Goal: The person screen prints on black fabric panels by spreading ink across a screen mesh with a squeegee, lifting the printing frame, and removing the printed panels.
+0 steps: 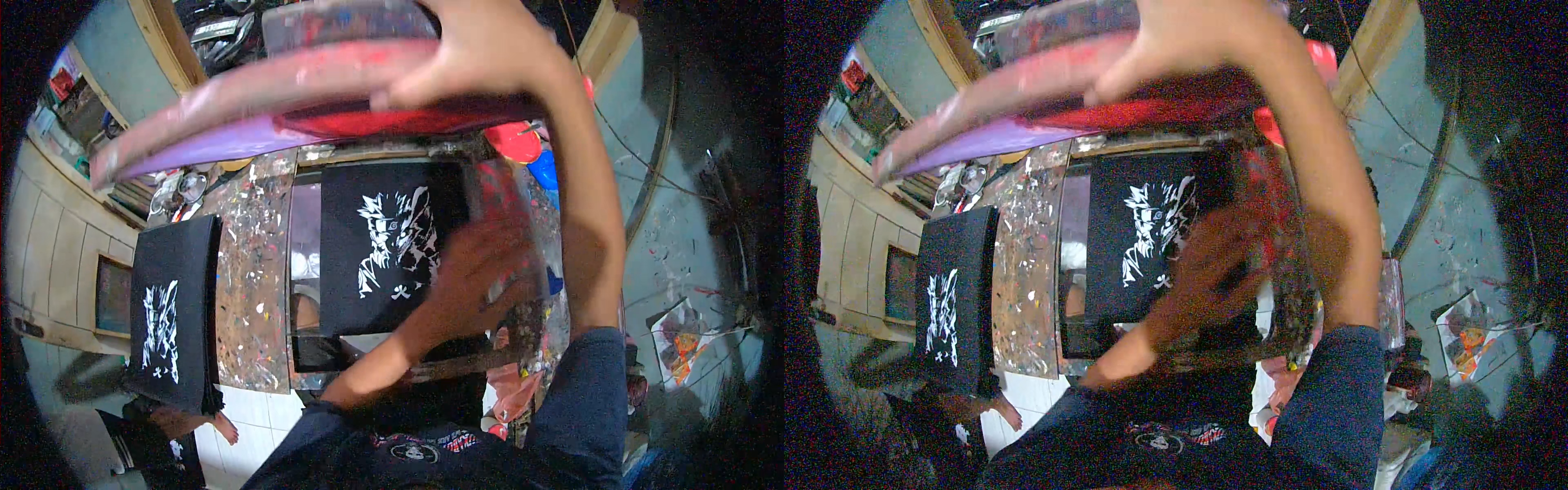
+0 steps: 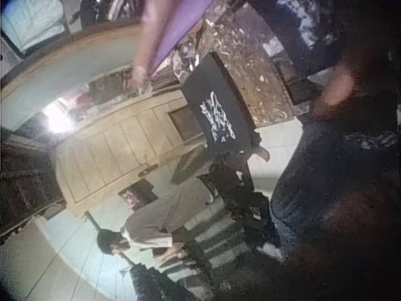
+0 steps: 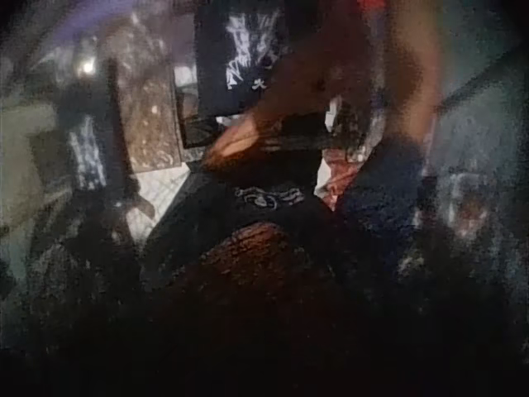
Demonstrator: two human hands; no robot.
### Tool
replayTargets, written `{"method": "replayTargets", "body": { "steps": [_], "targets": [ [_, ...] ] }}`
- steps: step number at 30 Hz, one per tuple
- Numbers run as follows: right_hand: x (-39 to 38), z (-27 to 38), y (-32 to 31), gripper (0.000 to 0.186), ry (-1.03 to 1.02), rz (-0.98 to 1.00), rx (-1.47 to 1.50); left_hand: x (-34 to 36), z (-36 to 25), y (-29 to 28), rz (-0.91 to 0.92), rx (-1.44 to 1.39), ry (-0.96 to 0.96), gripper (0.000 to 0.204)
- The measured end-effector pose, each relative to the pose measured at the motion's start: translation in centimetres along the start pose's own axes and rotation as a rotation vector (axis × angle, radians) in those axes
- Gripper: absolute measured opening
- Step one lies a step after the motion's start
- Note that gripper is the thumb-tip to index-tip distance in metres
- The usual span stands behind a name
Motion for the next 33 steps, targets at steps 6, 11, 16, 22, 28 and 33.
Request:
{"method": "replayTargets", "body": {
  "steps": [6,11,16,22,28,33],
  "targets": [
    [-17.3,4.6,12.6,0.061,-0.216,-0.287,-0.169,-9.4,-4.7,-22.3,-0.064,0.965,-0.392,0.102],
    [-25.0,5.8,18.4,0.052,-0.262,-0.28,-0.143,-16.4,-1.9,-18.5,-0.014,0.836,-0.358,0.081],
    [-16.9,4.6,10.9,0.045,-0.267,-0.372,-0.084,-19.6,-1.8,-11.2,0.096,0.435,-0.102,0.053],
    [-5.9,0.6,2.8,0.072,-0.251,-0.363,-0.089,-10.7,11.3,3.8,-0.05,0.398,-0.384,0.069],
    [1.0,-3.1,1.1,0.091,-0.18,-0.162,-0.104,-5.7,9.3,9.8,0.103,0.056,-0.487,0.071],
    [3.3,-2.8,-0.3,0.1,-0.207,-0.156,-0.063,-3.6,8.1,16.0,0.168,-0.081,-0.23,0.064]
  ]
}}
Point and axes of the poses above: each hand's wrist, its own x-axis towards the middle knuckle, its own y-axis out of the palm, z = x × y, the point moved 8 cm from there along x, towards the middle knuckle, and after that the axes turned 1 degree about x, right-handed, at the moved point
